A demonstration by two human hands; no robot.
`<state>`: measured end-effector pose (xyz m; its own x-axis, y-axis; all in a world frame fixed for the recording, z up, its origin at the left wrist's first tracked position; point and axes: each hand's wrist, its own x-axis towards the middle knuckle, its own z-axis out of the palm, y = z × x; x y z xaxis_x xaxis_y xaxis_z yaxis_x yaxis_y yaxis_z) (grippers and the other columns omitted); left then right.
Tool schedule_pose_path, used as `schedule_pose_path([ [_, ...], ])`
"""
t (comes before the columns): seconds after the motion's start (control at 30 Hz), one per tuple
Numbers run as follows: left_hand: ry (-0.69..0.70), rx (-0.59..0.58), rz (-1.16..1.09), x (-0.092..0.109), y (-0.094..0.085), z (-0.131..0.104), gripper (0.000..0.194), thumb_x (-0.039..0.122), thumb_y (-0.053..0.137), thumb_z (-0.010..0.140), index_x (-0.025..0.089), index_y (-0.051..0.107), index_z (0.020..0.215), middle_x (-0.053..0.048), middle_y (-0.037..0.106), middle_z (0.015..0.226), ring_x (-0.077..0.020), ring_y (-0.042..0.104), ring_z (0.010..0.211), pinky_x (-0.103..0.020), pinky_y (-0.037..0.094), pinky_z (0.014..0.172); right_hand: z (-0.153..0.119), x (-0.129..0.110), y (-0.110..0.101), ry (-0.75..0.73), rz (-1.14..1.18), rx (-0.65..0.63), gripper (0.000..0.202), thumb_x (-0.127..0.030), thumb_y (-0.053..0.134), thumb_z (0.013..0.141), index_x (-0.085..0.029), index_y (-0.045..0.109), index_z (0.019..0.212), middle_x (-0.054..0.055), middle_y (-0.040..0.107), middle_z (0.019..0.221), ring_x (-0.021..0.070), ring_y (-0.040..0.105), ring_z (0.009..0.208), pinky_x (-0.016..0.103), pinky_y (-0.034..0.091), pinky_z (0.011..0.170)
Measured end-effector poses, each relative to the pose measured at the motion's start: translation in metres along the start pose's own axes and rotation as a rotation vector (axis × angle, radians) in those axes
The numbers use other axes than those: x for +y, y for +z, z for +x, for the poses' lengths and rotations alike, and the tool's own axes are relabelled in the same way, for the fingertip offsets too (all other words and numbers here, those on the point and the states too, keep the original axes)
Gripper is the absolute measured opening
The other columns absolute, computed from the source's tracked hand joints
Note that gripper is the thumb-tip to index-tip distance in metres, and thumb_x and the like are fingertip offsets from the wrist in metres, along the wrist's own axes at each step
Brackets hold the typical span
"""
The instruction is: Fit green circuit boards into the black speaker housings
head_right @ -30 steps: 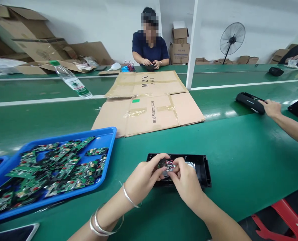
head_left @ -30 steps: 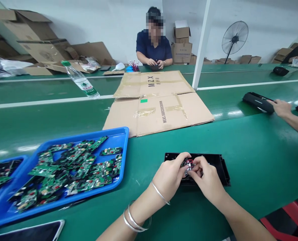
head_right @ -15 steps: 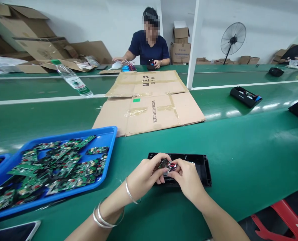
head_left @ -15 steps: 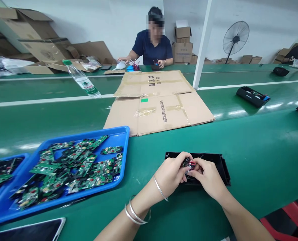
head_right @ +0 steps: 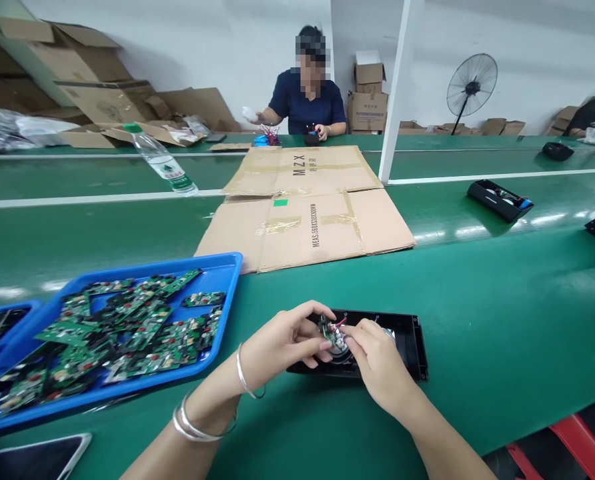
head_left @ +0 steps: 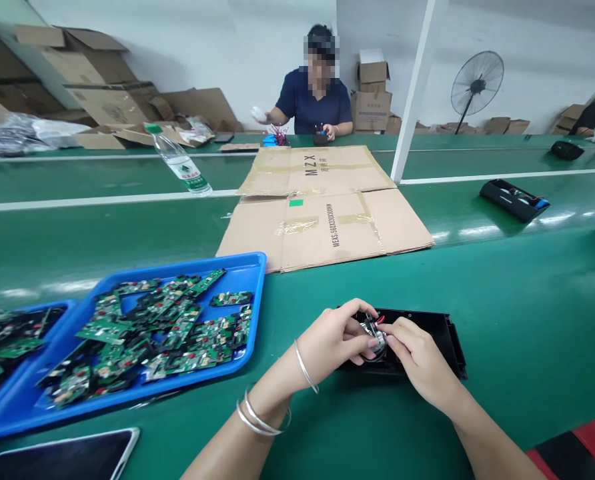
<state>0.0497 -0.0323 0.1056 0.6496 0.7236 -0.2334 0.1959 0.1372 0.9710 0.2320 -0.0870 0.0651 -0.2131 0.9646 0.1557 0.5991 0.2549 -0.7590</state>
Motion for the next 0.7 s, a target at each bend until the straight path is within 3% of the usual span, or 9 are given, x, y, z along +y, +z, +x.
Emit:
schedule_pose_path([
  [0.13,-0.029,0.102,0.032,0.002,0.001,0.002,0.028,0.034,0.066,0.071,0.016,0.050,0.084,0.003,0.060,0.054,-0.0158,0.063,0.053,-0.020,0.048,0.042,0.001,0.000,-0.002,0.022,0.062,-0.021,0.029,-0.025,0.033,0.095,-0.022,0.059,0.108,0.004,0.058,0.089,0.0142,0.058,0.082,0.026,0.049,0.071],
  [0.23,-0.049,0.191,0.054,0.002,0.002,0.004,0.030,0.041,0.065,0.070,0.017,0.046,0.070,0.000,0.061,0.054,-0.0139,0.060,0.049,-0.018,0.043,0.038,-0.001,0.005,-0.004,0.036,0.068,0.045,0.029,-0.029,0.034,0.095,-0.023,0.055,0.113,0.005,0.058,0.099,0.0148,0.058,0.086,0.026,0.050,0.074],
  [0.3,-0.061,0.197,0.059,0.001,0.001,0.006,0.032,0.043,0.061,0.072,0.017,0.045,0.064,-0.001,0.062,0.055,-0.0127,0.059,0.047,-0.017,0.042,0.038,-0.002,0.010,-0.007,0.007,-0.011,0.132,0.033,-0.037,0.038,0.093,-0.023,0.049,0.121,0.008,0.055,0.108,0.0181,0.057,0.094,0.030,0.050,0.077],
  [0.37,-0.081,0.175,0.054,-0.002,-0.002,0.009,0.033,0.045,0.058,0.074,0.016,0.045,0.063,-0.002,0.062,0.054,-0.0117,0.058,0.044,-0.017,0.040,0.036,-0.004,0.015,-0.014,-0.064,-0.161,0.170,0.050,-0.047,0.045,0.088,-0.022,0.039,0.130,0.012,0.047,0.124,0.0254,0.048,0.113,0.040,0.045,0.090],
  [0.43,-0.104,0.151,0.033,-0.005,-0.005,0.012,0.036,0.048,0.055,0.076,0.016,0.046,0.063,-0.002,0.061,0.052,-0.0109,0.057,0.042,-0.017,0.039,0.035,-0.005,0.020,-0.021,-0.117,-0.343,0.092,0.072,-0.057,0.053,0.079,-0.023,0.028,0.138,0.012,0.030,0.141,0.0331,0.026,0.130,0.054,0.029,0.102],
  [0.5,-0.126,0.130,-0.003,-0.008,-0.008,0.016,0.040,0.052,0.051,0.077,0.015,0.047,0.063,-0.003,0.061,0.052,-0.0104,0.056,0.040,-0.016,0.039,0.034,-0.005,0.023,-0.026,-0.117,-0.484,-0.075,0.087,-0.063,0.057,0.072,-0.027,0.020,0.142,0.010,0.018,0.147,0.0358,0.013,0.134,0.062,0.015,0.104],
  [0.6,-0.144,0.120,-0.051,-0.011,-0.011,0.019,0.044,0.055,0.046,0.079,0.015,0.047,0.063,-0.002,0.060,0.049,-0.0095,0.054,0.037,-0.016,0.038,0.033,-0.005,0.025,-0.029,-0.090,-0.559,-0.267,0.092,-0.064,0.060,0.067,-0.032,0.018,0.142,0.007,0.017,0.148,0.0341,0.017,0.134,0.064,0.012,0.104],
  [0.7,-0.155,0.128,-0.073,-0.013,-0.012,0.020,0.044,0.056,0.044,0.081,0.015,0.045,0.063,-0.001,0.058,0.046,-0.0090,0.052,0.035,-0.016,0.037,0.033,-0.005,0.024,-0.027,-0.112,-0.582,-0.290,0.098,-0.056,0.070,0.060,-0.032,0.021,0.141,0.007,0.020,0.147,0.0347,0.020,0.132,0.064,0.013,0.104],
])
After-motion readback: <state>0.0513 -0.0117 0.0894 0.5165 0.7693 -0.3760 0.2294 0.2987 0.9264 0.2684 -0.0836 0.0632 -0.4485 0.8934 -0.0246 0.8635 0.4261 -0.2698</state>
